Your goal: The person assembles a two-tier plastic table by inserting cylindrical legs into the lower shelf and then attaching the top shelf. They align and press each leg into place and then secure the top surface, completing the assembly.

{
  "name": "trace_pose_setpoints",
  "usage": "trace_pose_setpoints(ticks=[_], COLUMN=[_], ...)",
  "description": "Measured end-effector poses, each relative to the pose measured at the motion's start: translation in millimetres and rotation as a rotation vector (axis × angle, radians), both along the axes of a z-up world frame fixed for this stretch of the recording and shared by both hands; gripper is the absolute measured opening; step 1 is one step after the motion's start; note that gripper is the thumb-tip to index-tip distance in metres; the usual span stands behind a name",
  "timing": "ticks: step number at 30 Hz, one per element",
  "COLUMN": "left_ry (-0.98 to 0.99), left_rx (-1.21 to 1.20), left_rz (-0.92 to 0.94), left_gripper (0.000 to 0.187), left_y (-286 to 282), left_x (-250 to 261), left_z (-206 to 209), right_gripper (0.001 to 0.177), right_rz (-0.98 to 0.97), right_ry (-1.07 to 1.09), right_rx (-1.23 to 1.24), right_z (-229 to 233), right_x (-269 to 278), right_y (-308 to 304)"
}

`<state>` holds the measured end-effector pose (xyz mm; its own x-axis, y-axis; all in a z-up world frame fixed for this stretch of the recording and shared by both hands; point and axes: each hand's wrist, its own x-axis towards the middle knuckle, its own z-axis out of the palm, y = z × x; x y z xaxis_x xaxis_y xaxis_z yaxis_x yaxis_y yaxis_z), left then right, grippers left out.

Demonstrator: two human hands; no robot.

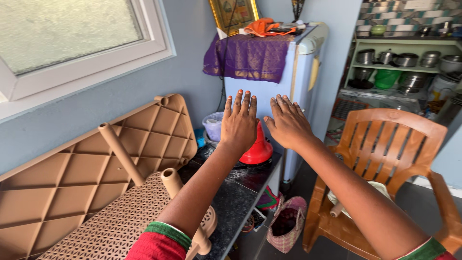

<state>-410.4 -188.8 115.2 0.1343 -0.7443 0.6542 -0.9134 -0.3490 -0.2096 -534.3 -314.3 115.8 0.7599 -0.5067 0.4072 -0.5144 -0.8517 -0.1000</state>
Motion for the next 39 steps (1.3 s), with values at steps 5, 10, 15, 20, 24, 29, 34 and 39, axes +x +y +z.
trace_pose_setpoints(ticks=[5, 10, 15, 20, 24, 29, 34, 39], left_ry=[-0.006, -0.006, 0.006, -0.043, -0.015, -0.009, -0.017, -0.012], left_rx=[0.012, 0.024, 0.028, 0.043, 0.055, 0.057, 0.058, 0.042], left_rz=[-0.014, -0.035, -0.047, -0.041, -0.052, -0.067, -0.098, -0.143], left_gripper=[0.064, 0.064, 0.062, 0.063, 0.064, 0.063, 0.061, 0.063], left_y=[-15, -26, -36, -44, -50, -57, -61, -68], left_x=[-25, -48, -68, -87, -101, -119, -134, -147], left_z=[-2, -7, -13, -18, -22, -26, -29, -33], right_gripper=[0.07, 0.07, 0.07, 0.069, 0.07, 0.07, 0.069, 0.07], right_rz=[-0.021, -0.057, -0.071, -0.084, -0.075, -0.081, -0.099, -0.13], right_ry=[0.009, 0.033, 0.038, 0.047, 0.049, 0.054, 0.039, 0.049], right_rx=[0.011, 0.017, -0.005, 0.002, 0.014, 0.005, -0.01, -0.013], right_z=[2, 1, -4, -9, -14, -19, -22, -28], right_x=[-30, -55, -79, -99, -113, -131, -150, -167], right_y=[-7, -13, -21, -30, -33, -36, -40, -44])
